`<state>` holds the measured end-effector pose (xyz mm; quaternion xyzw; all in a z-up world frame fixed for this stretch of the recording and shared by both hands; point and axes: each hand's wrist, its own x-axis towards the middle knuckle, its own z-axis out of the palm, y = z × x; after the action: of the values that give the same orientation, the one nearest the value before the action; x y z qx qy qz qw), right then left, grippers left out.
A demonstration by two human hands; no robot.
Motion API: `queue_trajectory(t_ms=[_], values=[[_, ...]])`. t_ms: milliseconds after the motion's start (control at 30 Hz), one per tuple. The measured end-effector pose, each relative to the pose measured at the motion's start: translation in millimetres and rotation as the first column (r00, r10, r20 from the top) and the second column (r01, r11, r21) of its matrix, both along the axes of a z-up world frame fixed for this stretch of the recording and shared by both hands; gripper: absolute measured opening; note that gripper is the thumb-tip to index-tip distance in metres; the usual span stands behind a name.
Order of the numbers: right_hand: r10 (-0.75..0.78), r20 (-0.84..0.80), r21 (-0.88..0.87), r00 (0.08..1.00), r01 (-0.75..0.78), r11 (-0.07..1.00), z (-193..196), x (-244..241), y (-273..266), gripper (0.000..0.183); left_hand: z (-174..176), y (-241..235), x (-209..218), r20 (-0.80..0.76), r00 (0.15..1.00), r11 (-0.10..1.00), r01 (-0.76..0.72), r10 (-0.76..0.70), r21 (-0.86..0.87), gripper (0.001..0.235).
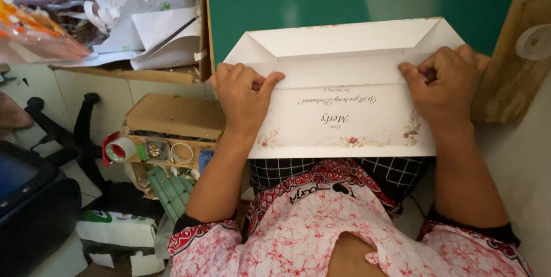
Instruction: The person folds printed invitation papers into envelopes by hand, repeating the process with multiple sheets and placing them aside.
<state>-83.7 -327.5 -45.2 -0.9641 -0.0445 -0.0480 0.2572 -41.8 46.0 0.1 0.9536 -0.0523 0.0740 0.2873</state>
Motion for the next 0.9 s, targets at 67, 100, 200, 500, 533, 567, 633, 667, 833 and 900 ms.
queue_trajectory(t_ms=[67, 100, 200, 500, 533, 567, 633, 667, 833, 900], values=[[0.001, -0.009, 0.048, 1.000, 0.000, 0.999, -1, 0, 0, 0.033, -2, 0, -1, 0.024, 1.000, 1.000, 0.001, -0.001, 0.018, 0.042], [-0.002, -0.005, 0.063, 1.000, 0.002, 0.998, -1, 0, 0, 0.031, -3, 0, -1, 0.034, 0.999, 1.000, 0.002, -0.002, 0.017, 0.042], [0.015, 0.003, -0.036, 1.000, -0.015, 0.999, 3, 2, 1, 0.037, -5, -1, -2, 0.058, 0.998, 1.000, -0.009, 0.007, 0.024, 0.043], [0.161, 0.331, -0.445, 0.930, 0.003, 0.895, 13, -12, 22, 0.020, -6, -5, -21, 0.236, 0.945, 0.907, 0.117, -0.227, 0.405, 0.027], [0.111, 0.321, -0.509, 0.940, 0.072, 0.858, 12, -16, 32, 0.026, -6, -14, -25, 0.191, 0.965, 0.893, 0.080, -0.181, 0.442, 0.043], [0.066, 0.309, -0.570, 0.949, 0.129, 0.812, 11, -19, 43, 0.035, -5, -24, -33, 0.142, 0.982, 0.876, 0.042, -0.125, 0.480, 0.060], [-0.165, 0.130, -0.415, 0.978, 0.205, 0.886, 5, -16, 84, 0.063, -5, -61, -32, -0.112, 0.993, 0.891, 0.023, 0.031, 0.453, 0.084], [-0.342, -0.097, -0.262, 0.934, 0.308, 0.915, 4, -11, 104, 0.095, -2, -77, -27, -0.364, 0.913, 0.902, -0.007, 0.181, 0.431, 0.110], [-0.451, -0.328, -0.255, 0.830, 0.382, 0.888, 22, -8, 105, 0.100, 3, -69, -12, -0.493, 0.812, 0.928, -0.150, 0.312, 0.341, 0.127], [-0.466, -0.376, -0.251, 0.801, 0.396, 0.883, 34, -13, 70, 0.092, 12, -6, 0, -0.500, 0.793, 0.937, -0.279, 0.349, 0.212, 0.134]])
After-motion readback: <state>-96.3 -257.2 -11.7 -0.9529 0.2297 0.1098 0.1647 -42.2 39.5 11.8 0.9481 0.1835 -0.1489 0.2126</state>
